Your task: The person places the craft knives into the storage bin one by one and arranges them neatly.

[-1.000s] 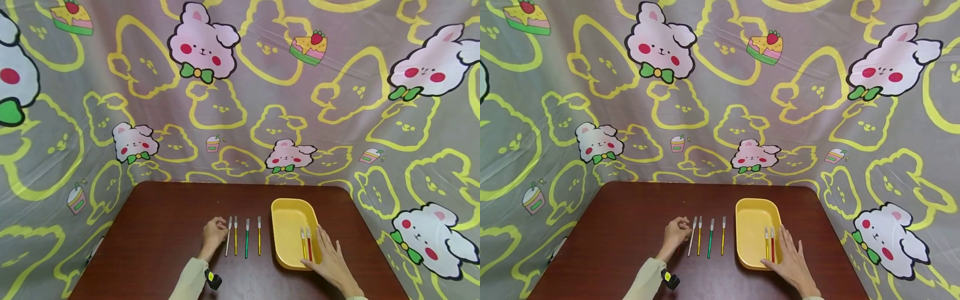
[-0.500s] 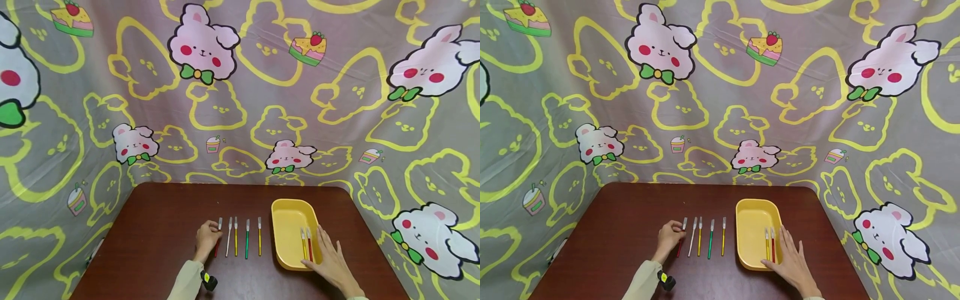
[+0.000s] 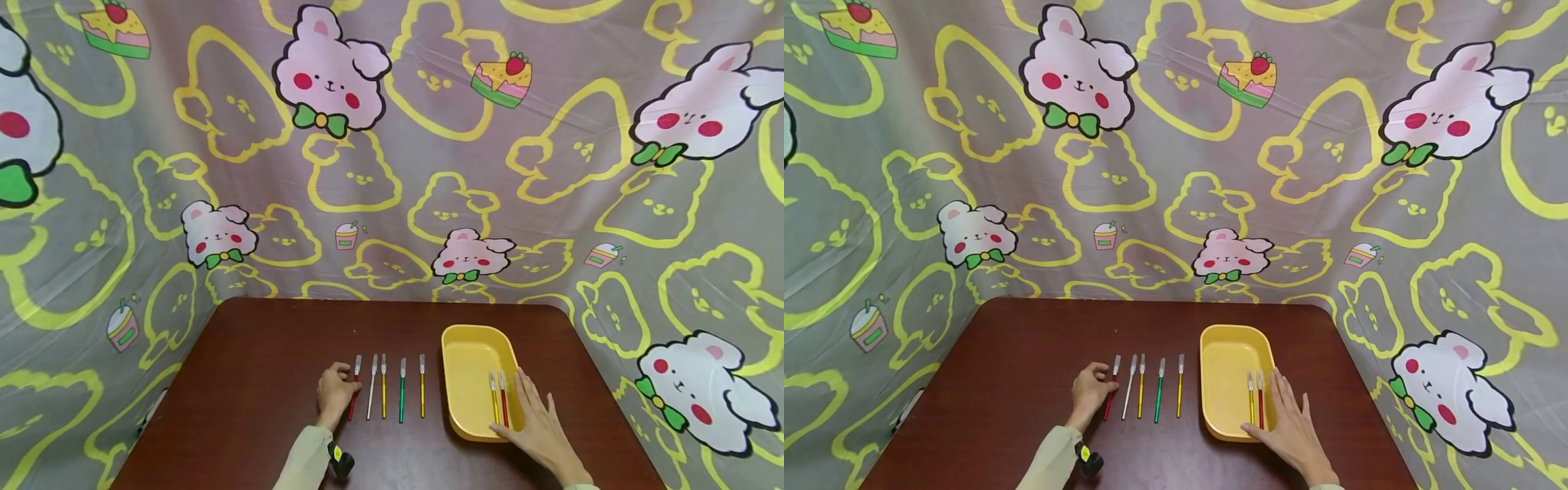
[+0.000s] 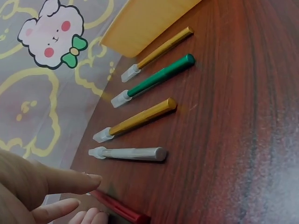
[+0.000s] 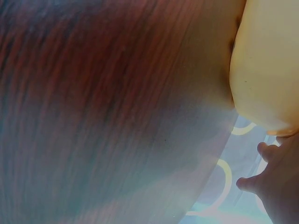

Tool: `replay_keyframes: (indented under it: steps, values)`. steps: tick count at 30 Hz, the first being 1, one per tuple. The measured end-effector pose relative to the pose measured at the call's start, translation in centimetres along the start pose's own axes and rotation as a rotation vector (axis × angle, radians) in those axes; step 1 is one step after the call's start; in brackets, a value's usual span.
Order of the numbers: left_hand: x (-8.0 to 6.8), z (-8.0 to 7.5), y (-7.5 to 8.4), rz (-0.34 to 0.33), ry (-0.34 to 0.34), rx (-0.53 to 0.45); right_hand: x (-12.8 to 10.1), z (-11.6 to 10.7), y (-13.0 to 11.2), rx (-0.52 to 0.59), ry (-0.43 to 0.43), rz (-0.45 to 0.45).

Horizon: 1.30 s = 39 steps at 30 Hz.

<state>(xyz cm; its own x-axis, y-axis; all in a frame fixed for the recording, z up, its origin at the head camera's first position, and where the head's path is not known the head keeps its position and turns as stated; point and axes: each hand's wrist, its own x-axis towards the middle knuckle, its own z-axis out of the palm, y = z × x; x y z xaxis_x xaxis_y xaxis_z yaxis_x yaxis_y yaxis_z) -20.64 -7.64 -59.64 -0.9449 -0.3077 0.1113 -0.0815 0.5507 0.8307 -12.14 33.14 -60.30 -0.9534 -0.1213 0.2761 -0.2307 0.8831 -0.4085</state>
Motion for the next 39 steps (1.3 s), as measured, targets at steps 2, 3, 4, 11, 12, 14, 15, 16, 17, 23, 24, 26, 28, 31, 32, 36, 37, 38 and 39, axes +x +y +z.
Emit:
replay_keyframes:
  steps: [2,3,4,11,12,14,15,16,17,23,24,26,28,31,32,36,37,38,39]
  values:
    - [0.0,0.3,-0.1,0.006,0.014,0.001,0.0,0.0,0.0,0.002,-0.007,0.006]
    - [0.0,0.4,-0.1,0.011,0.017,0.006,0.0,0.0,0.0,0.001,-0.011,0.009]
    - [0.1,0.5,-0.2,0.01,0.02,0.007,0.0,0.0,0.0,0.0,-0.011,0.01]
    - [0.5,0.9,-0.6,0.019,0.015,0.026,0.2,0.0,0.0,-0.008,-0.006,0.009]
    - [0.5,1.0,-0.7,0.021,0.014,0.03,0.2,0.0,0.0,-0.011,-0.006,0.008]
    - [0.6,0.9,-0.7,0.025,0.01,0.028,0.2,0.0,0.0,-0.015,-0.008,0.009]
    - [0.6,0.8,-0.6,0.024,0.006,0.023,0.2,0.0,0.0,-0.016,-0.011,0.011]
    - [0.6,0.7,-0.6,0.021,-0.001,0.018,0.2,0.0,0.0,-0.015,-0.013,0.013]
    - [0.6,0.6,-0.5,0.013,-0.009,0.012,0.2,0.0,0.0,-0.013,-0.017,0.015]
    - [0.9,0.6,-0.7,0.008,-0.043,0.018,0.2,0.0,0.0,-0.005,-0.023,0.017]
    - [1.0,0.5,-0.6,0.005,-0.049,0.021,0.2,0.0,0.0,-0.005,-0.021,0.017]
    - [1.0,0.4,-0.3,-0.003,-0.062,0.025,0.1,0.0,0.0,-0.002,-0.018,0.016]
    - [1.0,0.2,0.0,-0.017,-0.077,0.03,0.1,0.0,-0.1,0.002,-0.016,0.016]
    - [1.1,0.1,0.3,-0.033,-0.095,0.037,0.0,-0.1,-0.3,0.007,-0.017,0.023]
    - [1.1,0.1,0.3,-0.035,-0.098,0.039,0.0,-0.1,-0.3,0.006,-0.019,0.025]
    - [1.1,0.3,0.3,-0.039,-0.102,0.038,0.0,-0.2,-0.3,0.007,-0.011,0.017]
    - [1.1,0.3,0.3,-0.038,-0.1,0.036,0.0,-0.2,-0.3,0.006,-0.009,0.014]
    - [1.2,0.3,0.3,-0.038,-0.099,0.032,0.0,-0.2,-0.2,0.005,-0.008,0.014]
    - [1.2,0.4,0.3,-0.041,-0.099,0.028,0.1,-0.1,-0.2,0.004,-0.006,0.011]
